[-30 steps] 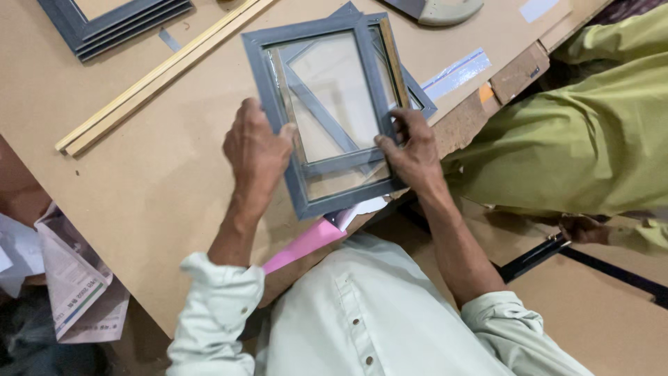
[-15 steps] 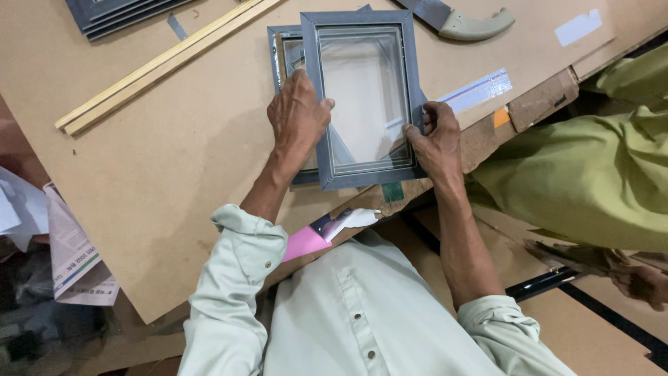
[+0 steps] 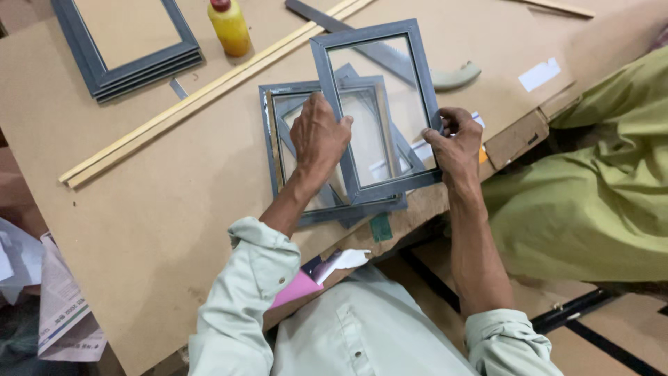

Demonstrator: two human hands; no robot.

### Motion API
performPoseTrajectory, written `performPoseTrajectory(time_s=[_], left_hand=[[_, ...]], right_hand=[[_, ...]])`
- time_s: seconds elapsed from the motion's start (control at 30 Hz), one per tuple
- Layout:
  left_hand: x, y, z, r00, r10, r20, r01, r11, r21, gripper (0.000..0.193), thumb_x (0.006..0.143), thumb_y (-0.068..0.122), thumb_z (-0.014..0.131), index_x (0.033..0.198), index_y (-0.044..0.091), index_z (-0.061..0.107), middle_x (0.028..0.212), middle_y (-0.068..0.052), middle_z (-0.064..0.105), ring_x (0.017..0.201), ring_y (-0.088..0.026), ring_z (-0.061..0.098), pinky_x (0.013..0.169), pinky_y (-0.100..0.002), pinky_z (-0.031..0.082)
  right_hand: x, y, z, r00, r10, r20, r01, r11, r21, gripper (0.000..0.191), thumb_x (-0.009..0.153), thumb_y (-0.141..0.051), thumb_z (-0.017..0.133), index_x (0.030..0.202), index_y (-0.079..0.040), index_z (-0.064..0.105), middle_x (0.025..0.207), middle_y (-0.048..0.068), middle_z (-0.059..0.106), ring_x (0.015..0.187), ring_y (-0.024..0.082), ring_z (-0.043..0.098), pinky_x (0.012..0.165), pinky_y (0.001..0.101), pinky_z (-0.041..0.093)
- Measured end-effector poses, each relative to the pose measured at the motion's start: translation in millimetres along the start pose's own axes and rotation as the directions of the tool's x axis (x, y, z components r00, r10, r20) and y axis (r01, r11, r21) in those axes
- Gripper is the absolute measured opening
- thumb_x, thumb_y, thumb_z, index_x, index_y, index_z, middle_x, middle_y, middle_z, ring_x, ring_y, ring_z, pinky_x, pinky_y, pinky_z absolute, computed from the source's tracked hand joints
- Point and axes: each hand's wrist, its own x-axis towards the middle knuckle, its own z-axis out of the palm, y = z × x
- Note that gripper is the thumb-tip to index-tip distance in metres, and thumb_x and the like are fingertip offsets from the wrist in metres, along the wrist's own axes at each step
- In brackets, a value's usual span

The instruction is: The person applies glue from a yellow squeeze bottle along the inner edges of picture frames with glass panes, then stacks the finished frames on a pile at the workbench. They handle each frame one at a time, repositioning it to reach all sides.

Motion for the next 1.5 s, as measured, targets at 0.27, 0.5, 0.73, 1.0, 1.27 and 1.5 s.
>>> performPoseTrajectory(time_s=[0.27, 0.5, 0.73, 1.0, 1.27, 1.5], left_hand=[[147.2, 0.3, 31.8, 0.986, -0.115, -0.123, 0.114, 0.993, -0.016, 0.035, 0.076, 0.013, 0.075, 0.103, -0.004, 0.062, 0.102, -0.024, 0.069, 0.096, -0.043, 0.070, 0.084, -0.052, 0.056], [235.0, -13.5, 46.9, 0.975, -0.043, -0.219, 0.056, 0.997, 0.055, 0.033, 0.076, 0.010, 0.074, 0.105, -0.001, 0.062, 0.102, -0.023, 0.069, 0.095, -0.043, 0.069, 0.085, -0.052, 0.056], [218.0, -41.8, 57.8, 0.965, 0.147, -0.218, -0.120, 0.984, 0.133, 0.020, 0.078, 0.011, 0.075, 0.091, -0.001, 0.066, 0.087, -0.020, 0.071, 0.082, -0.040, 0.071, 0.074, -0.051, 0.056], [101.9, -28.1, 5.3, 0.948, 0.256, -0.189, -0.234, 0.963, 0.131, 0.043, 0.079, 0.018, 0.083, 0.109, -0.006, 0.065, 0.102, -0.021, 0.069, 0.089, -0.036, 0.072, 0.073, -0.048, 0.057], [-30.3, -28.1, -33.7, 0.999, 0.022, 0.033, -0.025, 0.997, 0.077, 0.055, 0.080, 0.021, 0.084, 0.123, -0.004, 0.061, 0.117, -0.021, 0.066, 0.101, -0.040, 0.068, 0.084, -0.051, 0.053], [-83.4, -36.8, -37.4, 0.997, 0.059, -0.048, -0.058, 0.998, 0.039, 0.058, 0.081, 0.021, 0.085, 0.125, -0.006, 0.059, 0.117, -0.020, 0.066, 0.104, -0.037, 0.067, 0.087, -0.047, 0.054]], right_hand=[[162.3, -21.0, 48.0, 0.988, 0.105, 0.113, -0.108, 0.994, 0.020, 0.039, 0.068, 0.002, 0.082, 0.105, 0.007, 0.070, 0.079, 0.002, 0.058, 0.070, 0.011, 0.056, 0.059, 0.0253, 0.047], [236.0, -24.4, 91.6, 0.981, 0.158, 0.108, -0.160, 0.987, 0.003, 0.041, 0.069, 0.000, 0.083, 0.107, 0.008, 0.071, 0.085, 0.007, 0.068, 0.073, 0.016, 0.065, 0.062, 0.0284, 0.053], [204.2, -11.8, 71.8, 0.971, 0.133, 0.198, -0.172, 0.966, 0.194, 0.028, 0.077, 0.002, 0.079, 0.104, 0.008, 0.073, 0.082, 0.005, 0.064, 0.069, 0.012, 0.060, 0.060, 0.0277, 0.047], [77.5, -41.2, 38.7, 0.981, 0.124, 0.151, -0.140, 0.985, 0.099, 0.038, 0.081, -0.005, 0.082, 0.114, 0.007, 0.071, 0.089, 0.000, 0.064, 0.078, 0.009, 0.058, 0.071, 0.0241, 0.049], [-75.6, -35.4, 28.8, 0.984, 0.175, 0.018, -0.175, 0.984, 0.024, 0.049, 0.081, -0.009, 0.082, 0.123, 0.009, 0.066, 0.097, 0.004, 0.063, 0.085, 0.011, 0.059, 0.077, 0.0249, 0.053], [-96.1, -31.2, 7.8, 0.996, 0.068, 0.066, -0.050, 0.970, -0.239, 0.051, 0.079, -0.016, 0.086, 0.123, 0.004, 0.068, 0.101, 0.007, 0.064, 0.091, 0.017, 0.061, 0.082, 0.0318, 0.053]])
